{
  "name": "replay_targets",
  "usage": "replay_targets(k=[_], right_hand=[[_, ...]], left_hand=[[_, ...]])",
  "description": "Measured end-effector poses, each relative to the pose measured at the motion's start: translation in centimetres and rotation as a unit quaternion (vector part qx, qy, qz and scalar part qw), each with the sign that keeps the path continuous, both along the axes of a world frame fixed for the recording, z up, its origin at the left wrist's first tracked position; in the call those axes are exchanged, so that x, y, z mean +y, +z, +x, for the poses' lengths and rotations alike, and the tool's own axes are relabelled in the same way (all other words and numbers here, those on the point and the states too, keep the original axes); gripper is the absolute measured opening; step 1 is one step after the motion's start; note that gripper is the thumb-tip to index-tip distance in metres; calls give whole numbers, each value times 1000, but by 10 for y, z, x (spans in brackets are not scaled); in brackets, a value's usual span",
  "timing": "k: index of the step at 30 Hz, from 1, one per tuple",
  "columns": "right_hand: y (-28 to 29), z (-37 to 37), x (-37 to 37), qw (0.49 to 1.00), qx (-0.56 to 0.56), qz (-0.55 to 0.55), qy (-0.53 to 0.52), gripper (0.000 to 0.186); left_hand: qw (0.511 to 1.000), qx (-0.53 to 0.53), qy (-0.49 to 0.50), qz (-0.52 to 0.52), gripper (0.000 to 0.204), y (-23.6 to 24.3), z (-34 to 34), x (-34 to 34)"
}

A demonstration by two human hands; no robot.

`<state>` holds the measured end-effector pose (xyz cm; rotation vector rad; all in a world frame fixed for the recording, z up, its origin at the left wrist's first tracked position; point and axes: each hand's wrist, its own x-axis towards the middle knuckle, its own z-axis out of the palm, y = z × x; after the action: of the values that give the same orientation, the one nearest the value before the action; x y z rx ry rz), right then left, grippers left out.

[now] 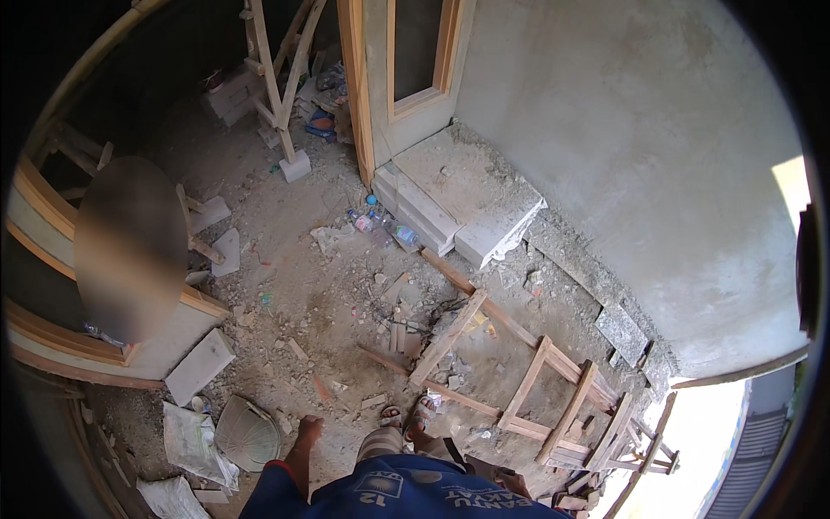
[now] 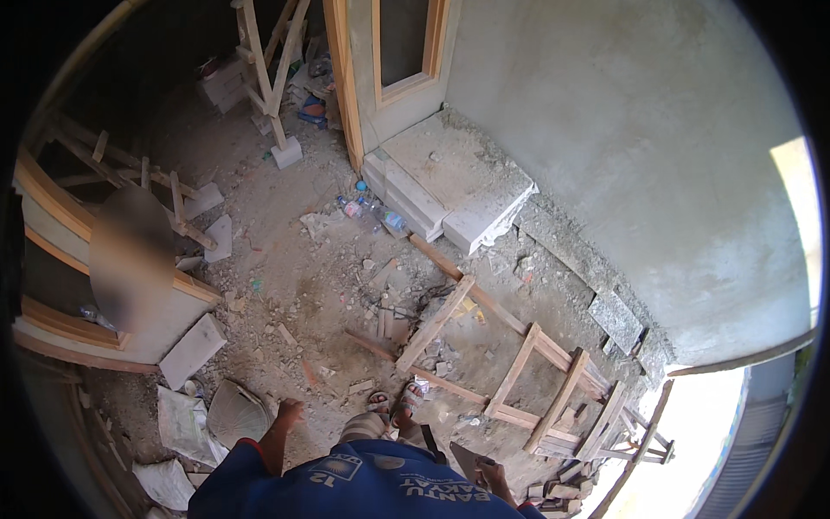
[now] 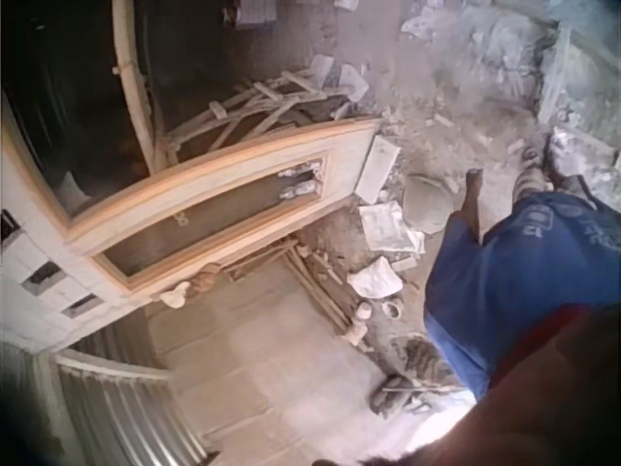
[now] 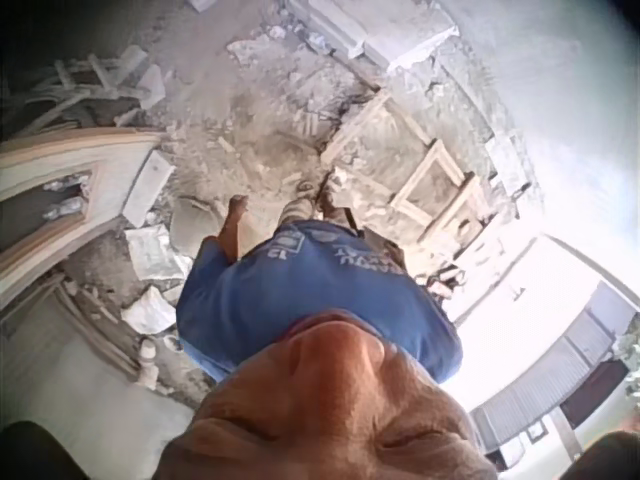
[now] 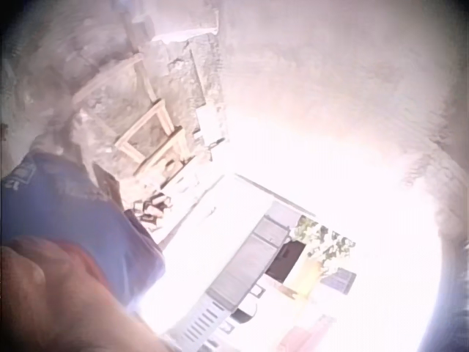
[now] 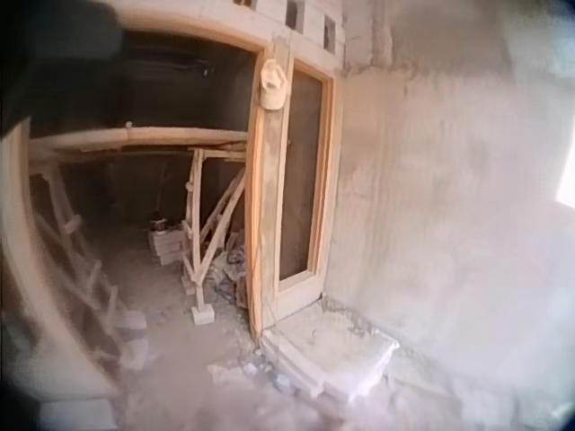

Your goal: The person uses a hand saw to cut a wooden plank while it is supported by a wooden frame at a construction site.

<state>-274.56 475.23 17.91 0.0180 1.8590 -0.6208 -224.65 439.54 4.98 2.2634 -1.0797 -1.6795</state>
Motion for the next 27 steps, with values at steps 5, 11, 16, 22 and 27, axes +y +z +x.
replay_targets(k=[5, 11, 16, 22, 27], right_hand=[[-50, -31, 3, 998, -38, -24, -46, 9], [-50, -35, -15, 998, 19, -5, -59, 13], [-46, -25, -51, 995, 77, 14, -65, 14], [-45, 33, -53, 978, 150, 48, -138, 13], [-49, 61, -26, 967, 184, 121, -128, 30]], left_hand=[[992, 113, 51, 33, 37, 7, -32, -37], [993, 108, -45, 8, 35, 21, -81, -37], [992, 97, -55, 63, 36, 7, -47, -48], [982, 4, -51, 183, 35, -6, -17, -103], [989, 51, -84, 111, 34, -44, -32, -193]])
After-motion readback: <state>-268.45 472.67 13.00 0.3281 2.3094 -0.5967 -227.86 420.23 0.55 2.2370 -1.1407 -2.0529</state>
